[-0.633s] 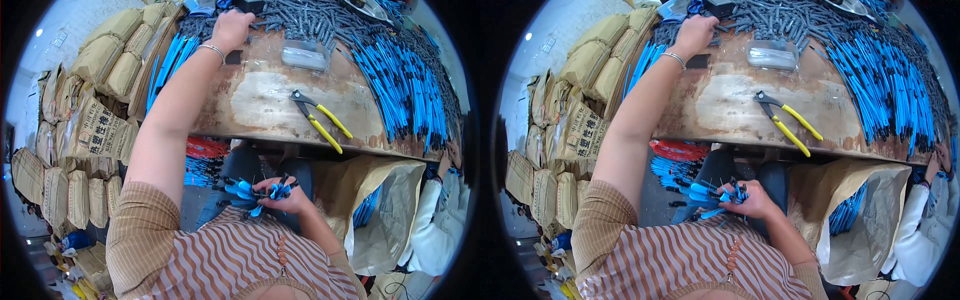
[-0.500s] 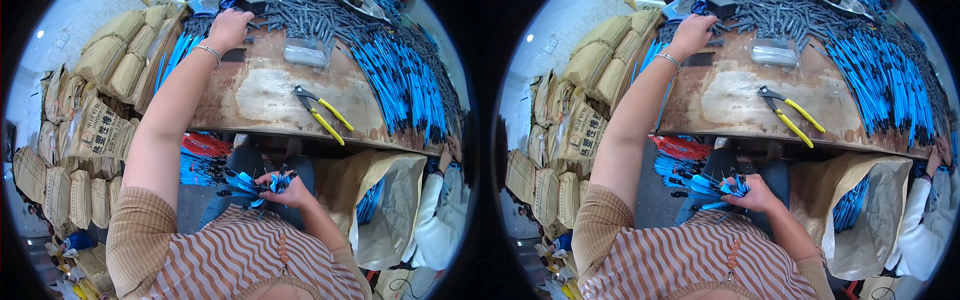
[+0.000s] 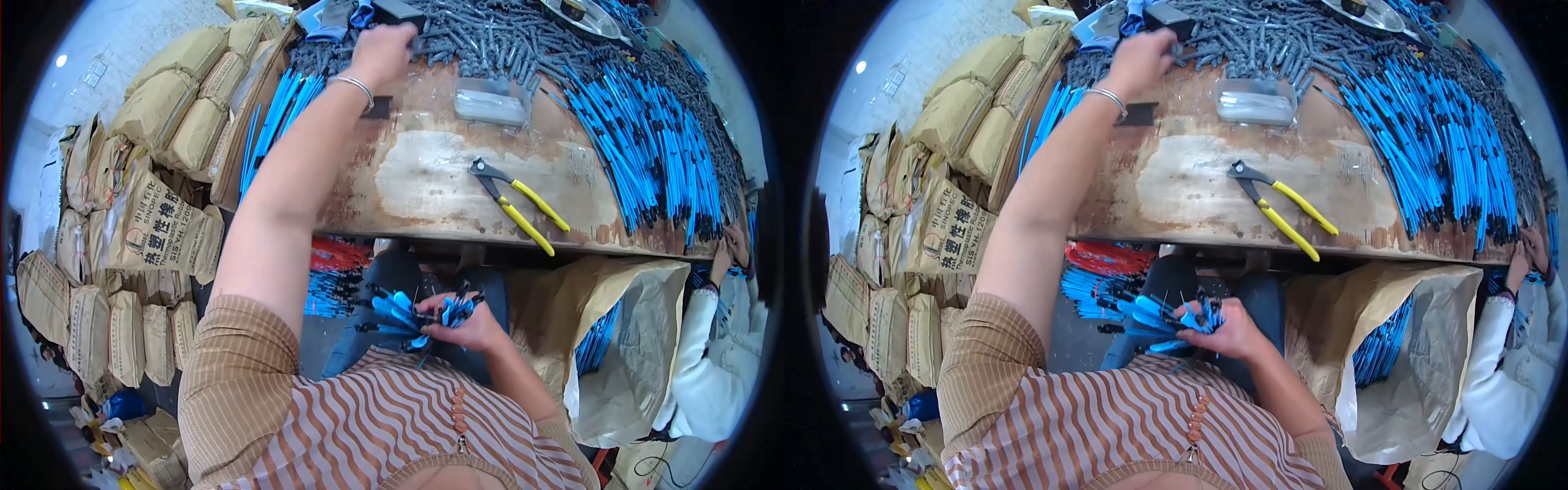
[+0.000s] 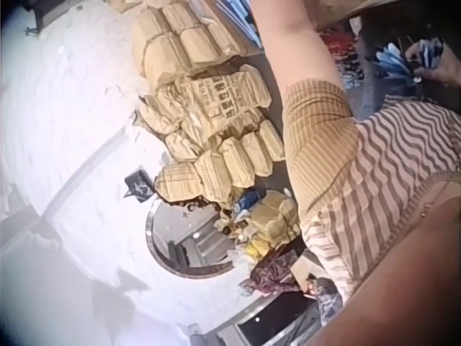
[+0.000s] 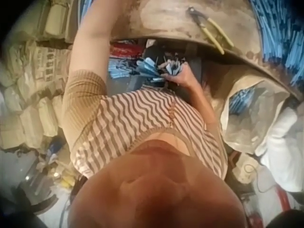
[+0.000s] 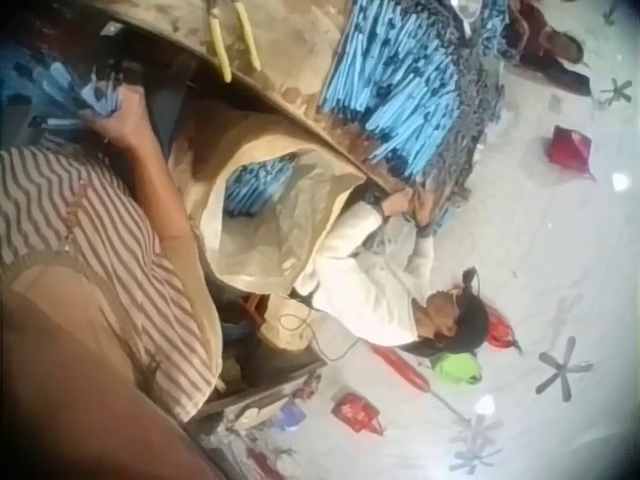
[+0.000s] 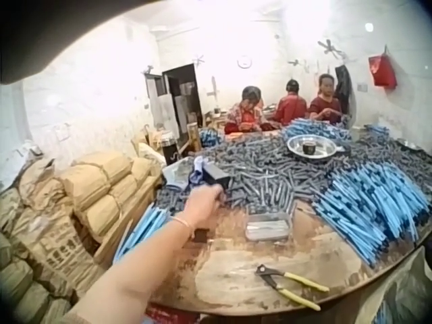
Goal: The person assembles blue plastic components into bundles using a bundling jig and pliers at a factory workstation.
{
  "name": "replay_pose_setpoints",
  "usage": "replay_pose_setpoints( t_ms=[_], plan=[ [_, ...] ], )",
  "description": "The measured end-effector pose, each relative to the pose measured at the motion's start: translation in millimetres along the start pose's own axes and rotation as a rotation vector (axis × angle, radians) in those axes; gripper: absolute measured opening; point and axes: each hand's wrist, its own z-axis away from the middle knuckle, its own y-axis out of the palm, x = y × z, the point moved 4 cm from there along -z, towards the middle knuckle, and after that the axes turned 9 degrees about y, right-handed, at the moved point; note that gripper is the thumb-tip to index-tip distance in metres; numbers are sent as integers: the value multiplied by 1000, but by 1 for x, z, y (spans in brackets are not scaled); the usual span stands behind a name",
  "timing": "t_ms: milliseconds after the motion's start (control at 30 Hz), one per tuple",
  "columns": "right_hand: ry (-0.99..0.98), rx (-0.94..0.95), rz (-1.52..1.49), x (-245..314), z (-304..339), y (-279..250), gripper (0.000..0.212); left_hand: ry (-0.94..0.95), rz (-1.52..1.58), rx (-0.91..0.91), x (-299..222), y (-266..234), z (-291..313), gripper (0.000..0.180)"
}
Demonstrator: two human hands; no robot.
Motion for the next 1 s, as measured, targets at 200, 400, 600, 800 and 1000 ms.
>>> replay_pose_setpoints(
  t_ms=[200,400,600,800,1000],
  plan=[
    [-140,-93,-21,4,3,2,30,-164,1068,-159,-70,-91,91,30],
    [-278,-84,63,8,11,21,29,-473,1586,52,-141,-64,247,36],
    [-103,-74,108,11,11,33,29,-458,1785,157,-167,-58,289,40],
    [-214,-134,59,13,11,45,28,-322,1839,355,-164,-68,280,55],
    [-157,-104,-104,8,11,49,36,-322,1908,356,-166,-67,278,57]
  ],
)
